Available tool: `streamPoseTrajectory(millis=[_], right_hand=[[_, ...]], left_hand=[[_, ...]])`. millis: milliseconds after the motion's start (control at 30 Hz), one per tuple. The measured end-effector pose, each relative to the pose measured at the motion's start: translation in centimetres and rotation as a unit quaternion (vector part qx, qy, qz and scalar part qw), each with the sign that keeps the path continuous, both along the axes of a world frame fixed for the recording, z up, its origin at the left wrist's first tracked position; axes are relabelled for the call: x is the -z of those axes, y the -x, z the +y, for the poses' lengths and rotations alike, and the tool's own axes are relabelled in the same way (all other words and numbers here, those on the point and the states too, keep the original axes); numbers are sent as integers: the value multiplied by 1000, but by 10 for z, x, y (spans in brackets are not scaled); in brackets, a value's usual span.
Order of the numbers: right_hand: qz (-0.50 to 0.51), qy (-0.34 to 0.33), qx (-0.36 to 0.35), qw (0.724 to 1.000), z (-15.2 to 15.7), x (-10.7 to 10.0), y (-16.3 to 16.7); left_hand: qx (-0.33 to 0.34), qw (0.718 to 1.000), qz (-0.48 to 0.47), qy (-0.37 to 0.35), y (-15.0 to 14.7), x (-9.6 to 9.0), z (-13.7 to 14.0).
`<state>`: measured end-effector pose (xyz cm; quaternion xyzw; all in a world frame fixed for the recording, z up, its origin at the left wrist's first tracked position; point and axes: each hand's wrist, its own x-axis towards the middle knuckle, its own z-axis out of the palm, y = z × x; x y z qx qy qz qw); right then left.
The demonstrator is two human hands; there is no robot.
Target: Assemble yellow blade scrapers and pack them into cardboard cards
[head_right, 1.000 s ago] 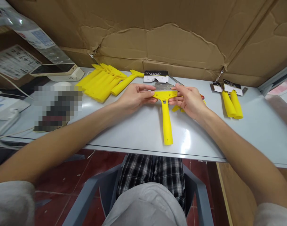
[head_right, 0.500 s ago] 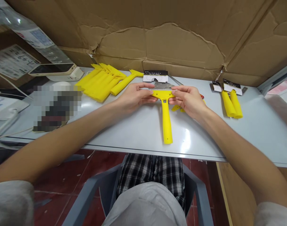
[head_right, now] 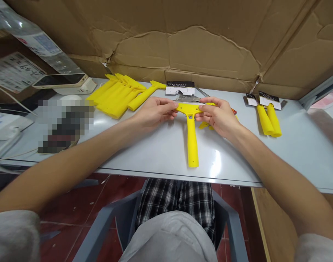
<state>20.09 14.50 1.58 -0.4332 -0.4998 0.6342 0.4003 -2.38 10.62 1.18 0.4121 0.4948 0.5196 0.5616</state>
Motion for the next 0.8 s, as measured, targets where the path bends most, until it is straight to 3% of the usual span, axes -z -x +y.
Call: streamPoseTrajectory(millis=[267,800], right_hand=[[13,-7,20,1000,-1,1,2],[9,-12,44,999,0,4,2]], left_hand=[[-21,996,33,-81,-1,6,1],[-24,998,-11,-49,-4,6,-2]])
